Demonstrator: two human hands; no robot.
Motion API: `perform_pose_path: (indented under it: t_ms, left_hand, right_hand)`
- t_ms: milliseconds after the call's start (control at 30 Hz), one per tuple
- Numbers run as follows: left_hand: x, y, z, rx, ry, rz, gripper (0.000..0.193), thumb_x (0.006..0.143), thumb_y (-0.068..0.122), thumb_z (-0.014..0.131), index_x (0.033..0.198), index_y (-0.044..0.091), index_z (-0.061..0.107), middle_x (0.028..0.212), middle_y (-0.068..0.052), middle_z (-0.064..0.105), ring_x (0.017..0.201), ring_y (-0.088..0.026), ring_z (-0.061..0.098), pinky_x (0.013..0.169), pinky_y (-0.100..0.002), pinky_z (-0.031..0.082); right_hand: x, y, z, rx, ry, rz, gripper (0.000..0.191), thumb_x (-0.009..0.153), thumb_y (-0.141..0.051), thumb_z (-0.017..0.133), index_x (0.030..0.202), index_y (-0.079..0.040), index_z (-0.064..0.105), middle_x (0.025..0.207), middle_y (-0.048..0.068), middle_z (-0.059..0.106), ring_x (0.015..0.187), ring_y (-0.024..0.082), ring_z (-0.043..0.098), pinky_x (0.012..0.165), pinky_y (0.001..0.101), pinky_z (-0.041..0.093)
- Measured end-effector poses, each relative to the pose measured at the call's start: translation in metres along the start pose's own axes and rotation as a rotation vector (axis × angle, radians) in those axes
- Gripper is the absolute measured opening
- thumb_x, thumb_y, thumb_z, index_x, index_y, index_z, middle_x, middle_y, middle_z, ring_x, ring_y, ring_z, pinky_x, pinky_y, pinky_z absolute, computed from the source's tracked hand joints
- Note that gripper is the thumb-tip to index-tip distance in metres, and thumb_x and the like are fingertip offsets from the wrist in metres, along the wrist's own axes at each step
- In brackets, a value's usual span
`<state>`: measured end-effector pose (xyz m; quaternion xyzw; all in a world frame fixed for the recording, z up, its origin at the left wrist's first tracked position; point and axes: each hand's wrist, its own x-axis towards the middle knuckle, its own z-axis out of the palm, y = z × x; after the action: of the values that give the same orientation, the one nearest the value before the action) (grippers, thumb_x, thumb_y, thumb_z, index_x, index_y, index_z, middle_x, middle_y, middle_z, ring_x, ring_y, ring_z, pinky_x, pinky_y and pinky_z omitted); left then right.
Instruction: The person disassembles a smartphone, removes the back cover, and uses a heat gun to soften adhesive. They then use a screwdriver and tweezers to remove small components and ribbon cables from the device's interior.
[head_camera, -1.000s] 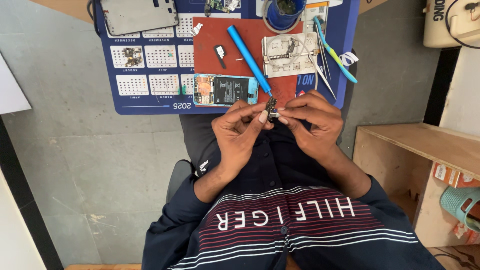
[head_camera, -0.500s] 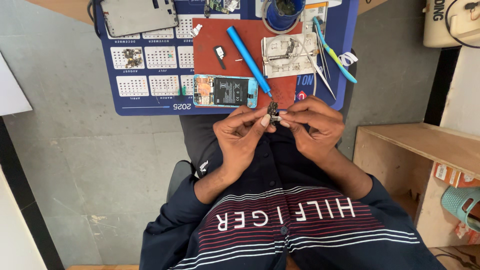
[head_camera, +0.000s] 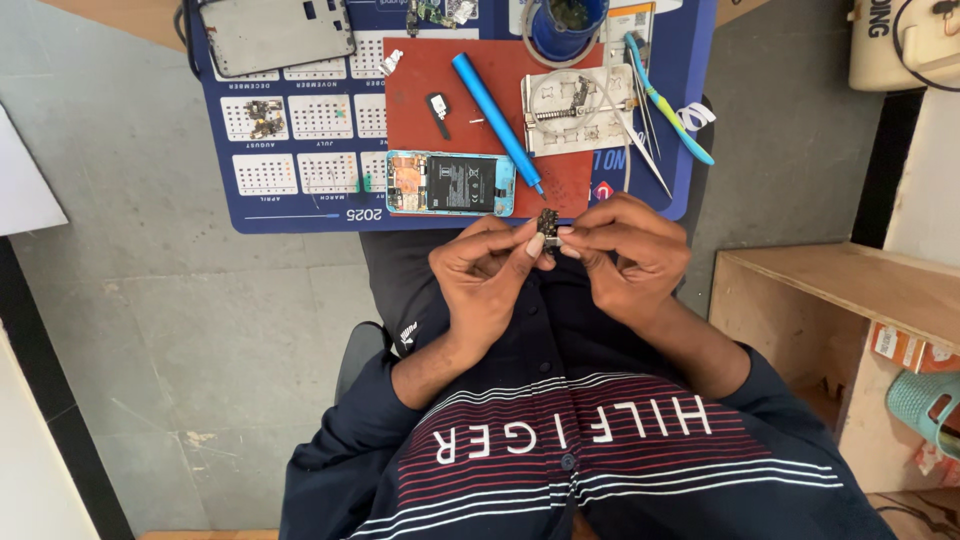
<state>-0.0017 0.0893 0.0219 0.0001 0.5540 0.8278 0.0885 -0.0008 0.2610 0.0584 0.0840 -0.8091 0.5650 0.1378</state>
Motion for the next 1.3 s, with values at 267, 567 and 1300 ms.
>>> perform_pose_path:
  t_ms: [267, 567, 1300]
  left_hand:
    - [0.001, 0.005, 0.0, -0.12, 0.017, 0.007, 0.017, 0.1, -0.006, 0.07, 0.117, -0.008, 0.073, 0.099, -0.013, 0.071, 0.084, -0.018, 0.075, 0.077, -0.027, 0.063]
    - [0.005, 0.016, -0.005, -0.165, -0.086, -0.017, 0.018, 0.1, -0.004, 0.071, 0.118, -0.009, 0.072, 0.101, -0.013, 0.069, 0.087, -0.018, 0.075, 0.079, -0.028, 0.065]
    - [0.005, 0.058, 0.008, -0.031, -0.123, 0.085, 0.016, 0.096, -0.009, 0.073, 0.112, -0.005, 0.075, 0.094, -0.009, 0.068, 0.082, -0.012, 0.071, 0.072, -0.022, 0.058]
  right_hand:
    - [-0.002, -0.018, 0.003, -0.061, 0.005, -0.009, 0.013, 0.086, 0.007, 0.081, 0.096, 0.003, 0.075, 0.091, 0.014, 0.072, 0.08, 0.02, 0.07, 0.068, 0.028, 0.053]
    - [-0.014, -0.014, -0.007, 0.203, -0.002, 0.157, 0.018, 0.088, 0.003, 0.083, 0.102, 0.006, 0.071, 0.101, 0.017, 0.076, 0.094, 0.02, 0.076, 0.082, 0.0275, 0.062]
    - [-0.043, -0.01, 0.008, 0.522, 0.021, 0.376, 0.008, 0.1, 0.001, 0.068, 0.098, 0.009, 0.068, 0.091, 0.019, 0.075, 0.073, 0.019, 0.075, 0.066, 0.0304, 0.063]
